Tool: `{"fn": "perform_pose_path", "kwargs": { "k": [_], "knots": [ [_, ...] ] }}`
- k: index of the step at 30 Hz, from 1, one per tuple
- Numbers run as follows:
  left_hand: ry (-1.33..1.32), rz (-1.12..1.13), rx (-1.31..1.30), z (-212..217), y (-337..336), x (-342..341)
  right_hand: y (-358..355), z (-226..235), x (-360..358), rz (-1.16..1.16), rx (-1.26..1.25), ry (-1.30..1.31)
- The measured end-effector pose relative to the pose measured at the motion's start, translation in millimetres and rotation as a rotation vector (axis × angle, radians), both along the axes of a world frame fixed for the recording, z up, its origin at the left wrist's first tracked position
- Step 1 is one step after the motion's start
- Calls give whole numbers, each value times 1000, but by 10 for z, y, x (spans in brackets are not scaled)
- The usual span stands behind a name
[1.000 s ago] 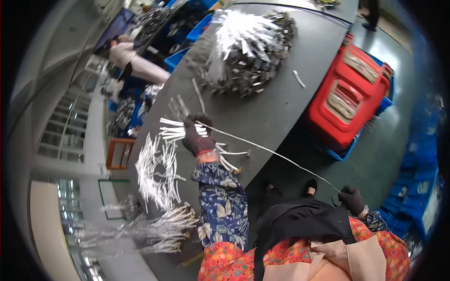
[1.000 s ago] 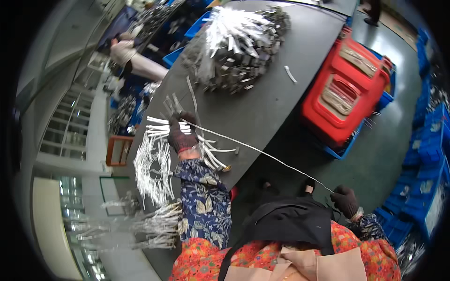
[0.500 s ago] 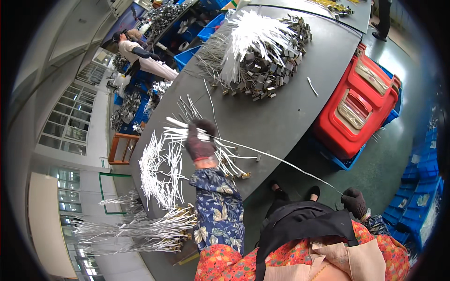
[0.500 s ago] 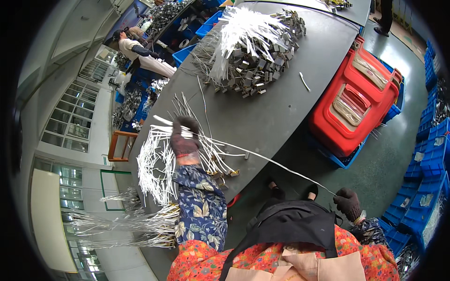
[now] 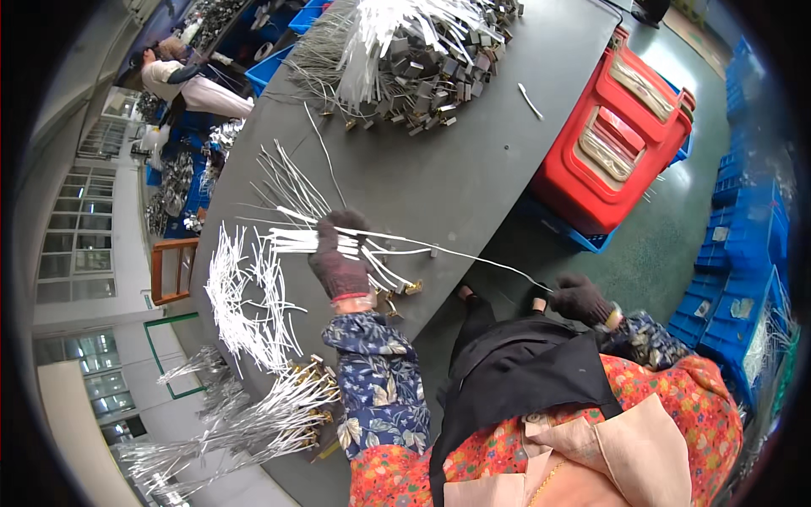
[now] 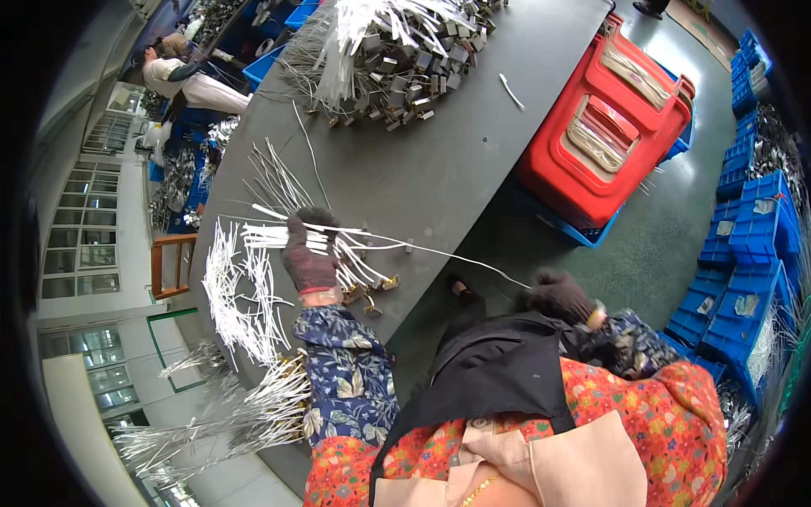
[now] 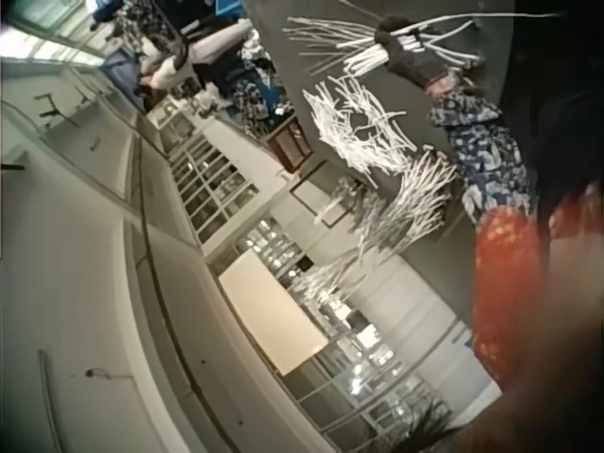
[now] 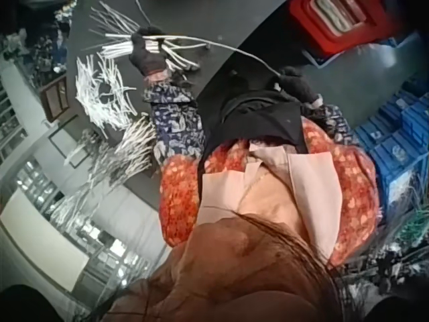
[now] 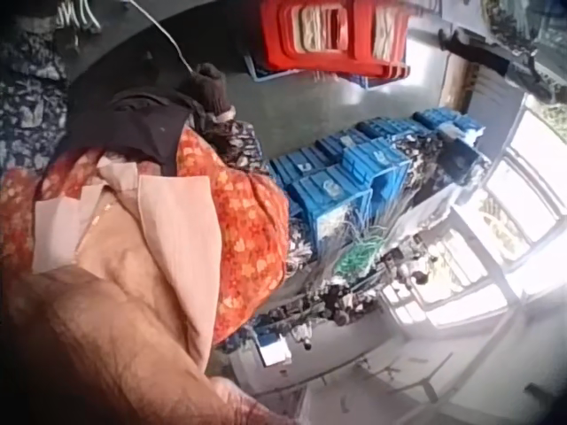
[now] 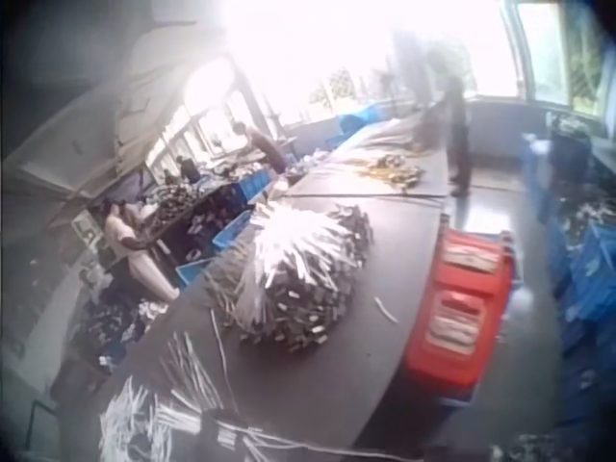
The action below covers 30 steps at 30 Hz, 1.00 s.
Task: The person gathers long wire assemblies with attached connectors into bundles and secures each bundle with a tie. The person then bunches groups of white plastic strips and wraps a wire around each bundle to tie them together.
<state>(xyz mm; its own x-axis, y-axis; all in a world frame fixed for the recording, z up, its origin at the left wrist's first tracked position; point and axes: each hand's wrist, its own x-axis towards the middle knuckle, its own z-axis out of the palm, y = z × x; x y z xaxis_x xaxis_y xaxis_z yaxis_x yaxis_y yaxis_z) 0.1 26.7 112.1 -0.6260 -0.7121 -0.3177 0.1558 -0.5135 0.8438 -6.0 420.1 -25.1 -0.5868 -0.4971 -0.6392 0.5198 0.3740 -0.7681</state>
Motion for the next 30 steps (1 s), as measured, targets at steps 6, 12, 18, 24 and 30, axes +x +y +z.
{"fn": "perform_pose_path", "kwargs": {
  "k": [6, 12, 18, 24, 30],
  "knots": [
    [-341, -210, -166, -518, 525, 311, -1707, 739, -289, 37, -413, -73],
    [-810, -531, -432, -14, -138, 447, -2526, 1166, -228, 403, -309, 206],
    [-870, -608, -286, -184, -768, 777, -3330, 766, -1205, 562, 64, 934],
    [-370, -240, -31, -85, -785, 687, -4369, -87, -2506, 484, 254, 1216],
    [-122, -150, 141, -598, -803, 475, -3633, -69, -1633, 72, -166, 514]
  ]
}}
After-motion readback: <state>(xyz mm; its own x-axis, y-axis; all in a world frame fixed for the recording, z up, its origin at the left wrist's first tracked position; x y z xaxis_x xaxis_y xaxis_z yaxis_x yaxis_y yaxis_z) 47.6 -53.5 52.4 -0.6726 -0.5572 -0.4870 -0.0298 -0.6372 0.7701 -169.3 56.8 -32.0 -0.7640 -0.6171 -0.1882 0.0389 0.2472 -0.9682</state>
